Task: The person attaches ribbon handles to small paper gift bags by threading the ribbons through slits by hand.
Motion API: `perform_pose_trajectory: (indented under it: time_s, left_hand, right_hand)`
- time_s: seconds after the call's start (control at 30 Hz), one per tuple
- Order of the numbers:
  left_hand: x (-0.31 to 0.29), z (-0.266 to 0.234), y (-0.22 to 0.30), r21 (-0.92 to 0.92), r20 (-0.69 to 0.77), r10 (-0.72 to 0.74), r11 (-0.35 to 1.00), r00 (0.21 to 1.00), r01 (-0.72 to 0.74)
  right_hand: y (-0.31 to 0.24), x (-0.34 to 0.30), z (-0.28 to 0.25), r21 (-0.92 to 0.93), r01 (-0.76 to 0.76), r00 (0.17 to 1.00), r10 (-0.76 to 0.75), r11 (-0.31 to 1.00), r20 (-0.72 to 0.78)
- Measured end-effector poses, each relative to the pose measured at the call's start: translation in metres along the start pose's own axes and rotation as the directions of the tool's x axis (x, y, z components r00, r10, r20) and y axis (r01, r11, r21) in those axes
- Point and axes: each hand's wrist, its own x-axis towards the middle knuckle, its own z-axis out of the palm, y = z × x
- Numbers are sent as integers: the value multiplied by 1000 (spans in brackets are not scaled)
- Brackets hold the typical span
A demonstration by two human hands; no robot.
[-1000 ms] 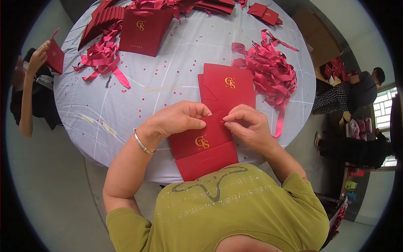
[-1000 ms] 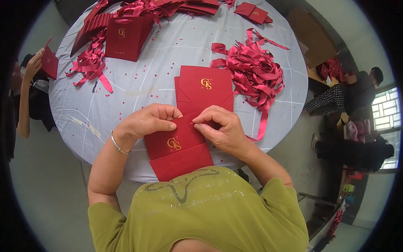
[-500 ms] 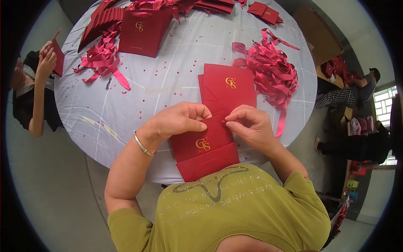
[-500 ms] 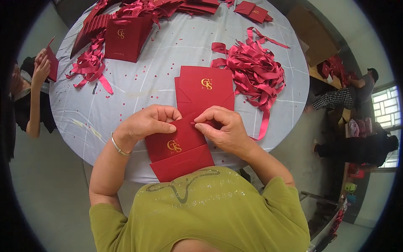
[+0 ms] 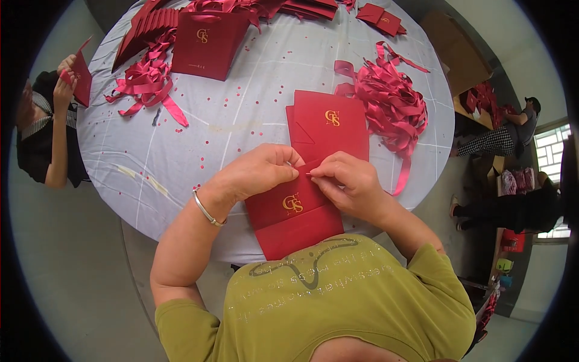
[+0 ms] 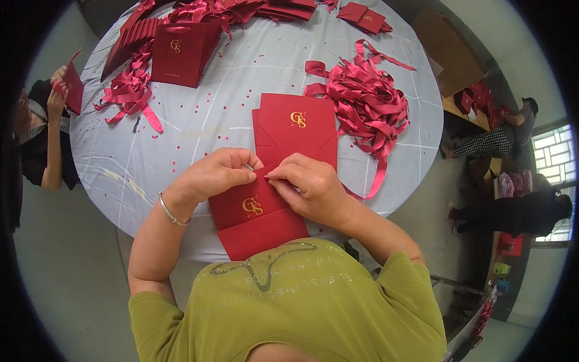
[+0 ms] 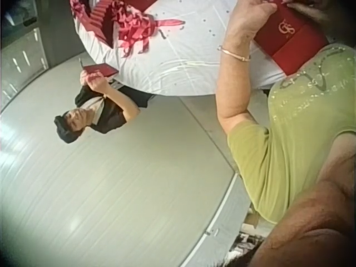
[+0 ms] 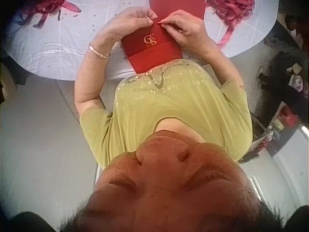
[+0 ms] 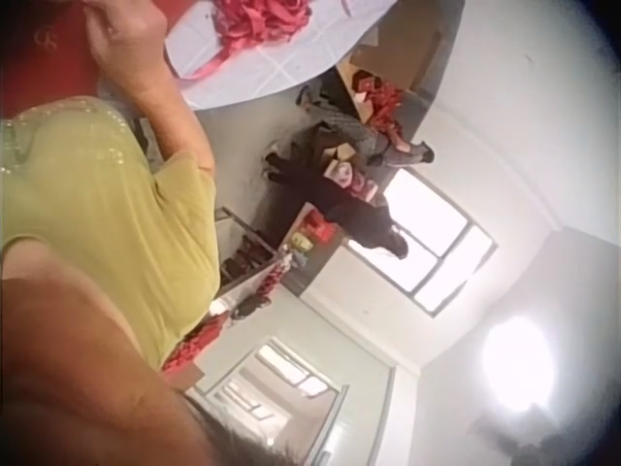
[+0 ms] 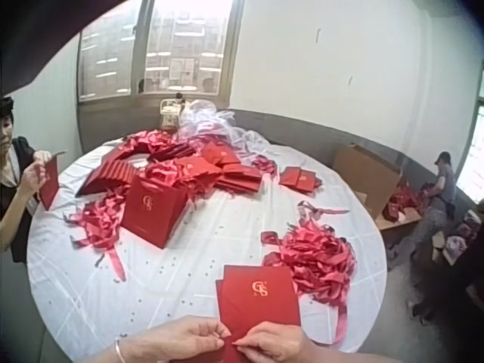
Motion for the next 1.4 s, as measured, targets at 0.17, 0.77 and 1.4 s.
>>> perform_pose_trajectory:
  time_s: [0.17, 0.77, 1.4]
  left_hand:
    - [1, 1, -4, 28, -18, 42, 999, 999, -42]
    - [7, 2, -15, 245, -55, 146, 961, 988, -128]
    - [-11, 17, 11, 363, -94, 177, 922, 980, -132]
  right_hand:
    - [0, 1, 3, -156, 101, 995, -98, 983, 25]
    - [-15, 0, 9, -402, 77, 986, -10, 913, 166]
    - [4, 33, -23, 254, -468, 843, 342, 846, 414]
